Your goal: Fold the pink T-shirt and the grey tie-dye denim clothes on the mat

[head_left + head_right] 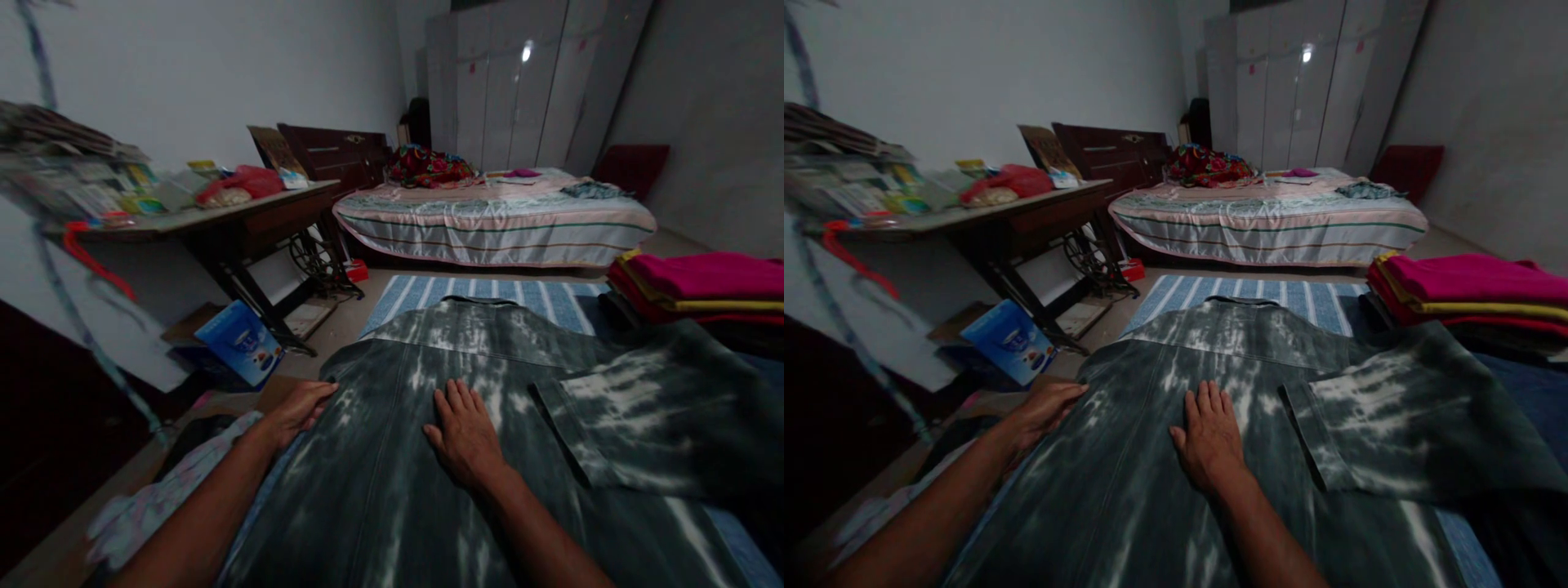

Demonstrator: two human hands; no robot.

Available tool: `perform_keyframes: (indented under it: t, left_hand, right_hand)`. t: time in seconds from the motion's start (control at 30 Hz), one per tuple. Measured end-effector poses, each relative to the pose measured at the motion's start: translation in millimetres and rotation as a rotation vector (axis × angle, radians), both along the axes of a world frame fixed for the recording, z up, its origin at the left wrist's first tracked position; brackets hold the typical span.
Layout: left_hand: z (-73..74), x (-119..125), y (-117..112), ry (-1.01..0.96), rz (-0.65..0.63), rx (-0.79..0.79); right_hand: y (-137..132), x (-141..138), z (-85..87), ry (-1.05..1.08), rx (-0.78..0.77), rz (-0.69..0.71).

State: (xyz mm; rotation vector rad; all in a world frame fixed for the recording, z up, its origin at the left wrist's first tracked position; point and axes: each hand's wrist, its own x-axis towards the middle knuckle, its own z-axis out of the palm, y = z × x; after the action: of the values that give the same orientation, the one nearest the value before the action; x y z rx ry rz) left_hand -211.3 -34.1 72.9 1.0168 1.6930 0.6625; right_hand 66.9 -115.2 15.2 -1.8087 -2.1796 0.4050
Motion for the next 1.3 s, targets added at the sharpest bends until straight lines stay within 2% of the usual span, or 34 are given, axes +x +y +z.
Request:
perform_keyframes:
  t: [0.13, 0.23, 0.33, 0.43, 0.6, 0.83, 1.0, 1.07, 1.17, 1.3]
  left_hand:
    - [-1.3, 3.4, 3.2, -0.146, 0.041, -0.014]
    - [-3.9, 7.2, 5.4, -0.202, 0.104, 0.069]
    - [-8.0, 8.8, 7.6, -0.116, 0.195, 0.191]
    - [-11.5, 6.7, 9.6, 0.016, 0.212, 0.250]
    - [-6.7, 4.5, 8.6, 0.226, 0.117, 0.298]
    - [5.3, 2.8, 7.0, 0.559, -0.104, 0.274]
    - [14.6, -6.2, 22.6, 0.768, -0.391, 0.273]
    - [16.8, -7.2, 28.3, 0.876, -0.458, 0.252]
    - [14.1, -4.9, 30.3, 0.961, -0.464, 0.214]
    - [-0.5, -5.1, 23.5, 0.878, -0.409, 0.230]
  right_hand:
    - [-0.2, -0.2, -0.4, -0.005, 0.003, -0.006]
    - [-0.5, -0.2, 0.1, -0.004, -0.011, -0.003]
    - [-0.5, -0.2, 1.5, -0.004, -0.016, -0.002]
    - [-0.6, -0.1, 2.8, -0.004, -0.018, -0.007]
    - [-1.4, 0.2, 4.1, 0.009, -0.004, -0.010]
    - [-0.8, -0.8, 1.3, 0.027, -0.007, -0.016]
    - [-0.2, -2.2, -0.1, 0.039, -0.014, -0.019]
    - [-0.3, -2.6, 0.2, 0.037, -0.024, -0.021]
    - [-0.6, -3.0, -0.5, 0.031, -0.033, -0.018]
    - [-0.6, -3.3, -4.9, -0.002, -0.021, -0.023]
